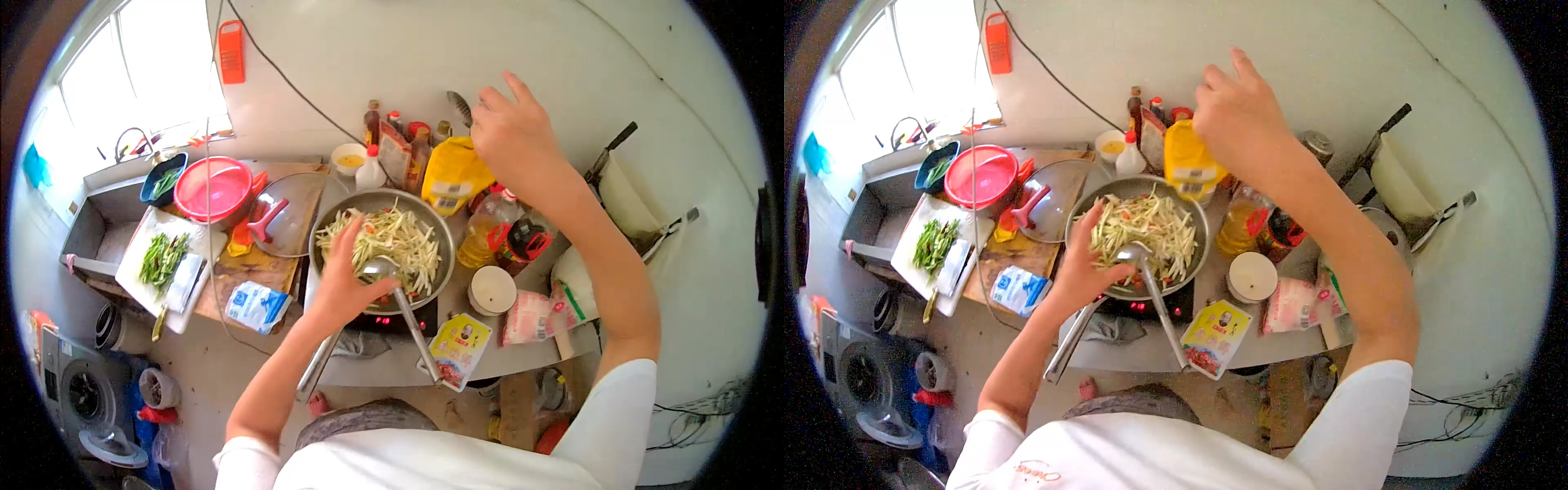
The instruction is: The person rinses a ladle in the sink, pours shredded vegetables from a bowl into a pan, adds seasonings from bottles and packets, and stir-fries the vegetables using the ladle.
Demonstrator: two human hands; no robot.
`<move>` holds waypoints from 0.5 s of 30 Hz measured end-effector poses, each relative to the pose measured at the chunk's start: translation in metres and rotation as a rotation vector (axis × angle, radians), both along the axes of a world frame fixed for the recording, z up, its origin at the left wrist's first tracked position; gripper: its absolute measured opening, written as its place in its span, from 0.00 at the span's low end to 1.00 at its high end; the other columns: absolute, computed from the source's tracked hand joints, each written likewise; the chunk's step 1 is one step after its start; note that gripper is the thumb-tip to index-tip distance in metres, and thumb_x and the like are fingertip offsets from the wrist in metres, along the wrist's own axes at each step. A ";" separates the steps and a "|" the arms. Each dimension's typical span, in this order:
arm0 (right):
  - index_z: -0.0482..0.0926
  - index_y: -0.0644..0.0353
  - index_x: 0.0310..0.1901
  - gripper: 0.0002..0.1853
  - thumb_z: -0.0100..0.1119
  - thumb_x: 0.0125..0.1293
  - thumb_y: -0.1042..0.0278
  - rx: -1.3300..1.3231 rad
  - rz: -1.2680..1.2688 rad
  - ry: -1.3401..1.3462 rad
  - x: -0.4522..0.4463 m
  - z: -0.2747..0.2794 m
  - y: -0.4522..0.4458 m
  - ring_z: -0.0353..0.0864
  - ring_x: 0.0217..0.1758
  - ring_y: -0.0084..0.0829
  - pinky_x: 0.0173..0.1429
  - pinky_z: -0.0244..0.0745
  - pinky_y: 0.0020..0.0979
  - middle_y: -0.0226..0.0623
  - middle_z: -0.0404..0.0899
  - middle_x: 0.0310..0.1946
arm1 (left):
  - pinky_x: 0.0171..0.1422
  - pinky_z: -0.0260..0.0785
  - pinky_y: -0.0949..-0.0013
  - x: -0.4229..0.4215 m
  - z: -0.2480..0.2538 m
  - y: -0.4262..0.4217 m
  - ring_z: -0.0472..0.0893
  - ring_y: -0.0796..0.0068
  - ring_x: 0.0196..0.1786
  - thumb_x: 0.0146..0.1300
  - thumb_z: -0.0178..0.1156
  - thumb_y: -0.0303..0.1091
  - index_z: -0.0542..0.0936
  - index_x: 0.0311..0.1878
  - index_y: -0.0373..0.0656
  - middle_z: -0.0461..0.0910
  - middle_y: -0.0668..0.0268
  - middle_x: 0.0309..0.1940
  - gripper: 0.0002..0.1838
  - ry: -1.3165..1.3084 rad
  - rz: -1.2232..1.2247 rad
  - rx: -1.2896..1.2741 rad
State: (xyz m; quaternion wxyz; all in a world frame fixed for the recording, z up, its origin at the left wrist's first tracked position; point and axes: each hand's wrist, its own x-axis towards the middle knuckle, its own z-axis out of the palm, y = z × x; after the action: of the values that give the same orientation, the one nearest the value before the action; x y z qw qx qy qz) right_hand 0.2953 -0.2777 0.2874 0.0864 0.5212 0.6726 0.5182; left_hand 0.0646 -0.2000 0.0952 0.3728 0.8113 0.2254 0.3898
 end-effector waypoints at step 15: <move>0.71 0.62 0.60 0.28 0.68 0.57 0.70 -0.347 0.121 2.391 -0.041 -0.141 -0.076 0.78 0.53 0.26 0.59 0.72 0.31 0.36 0.78 0.53 | 0.54 0.78 0.55 0.046 -0.017 -0.058 0.79 0.62 0.55 0.69 0.55 0.41 0.62 0.64 0.42 0.74 0.58 0.56 0.26 -0.332 -0.758 -1.263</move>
State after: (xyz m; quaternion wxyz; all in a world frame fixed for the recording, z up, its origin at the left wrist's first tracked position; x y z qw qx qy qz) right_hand 0.2542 -0.3540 0.1465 -0.5456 0.6202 0.4116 -0.3851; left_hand 0.1110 -0.2579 0.0784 0.9046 0.3961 0.0522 0.1487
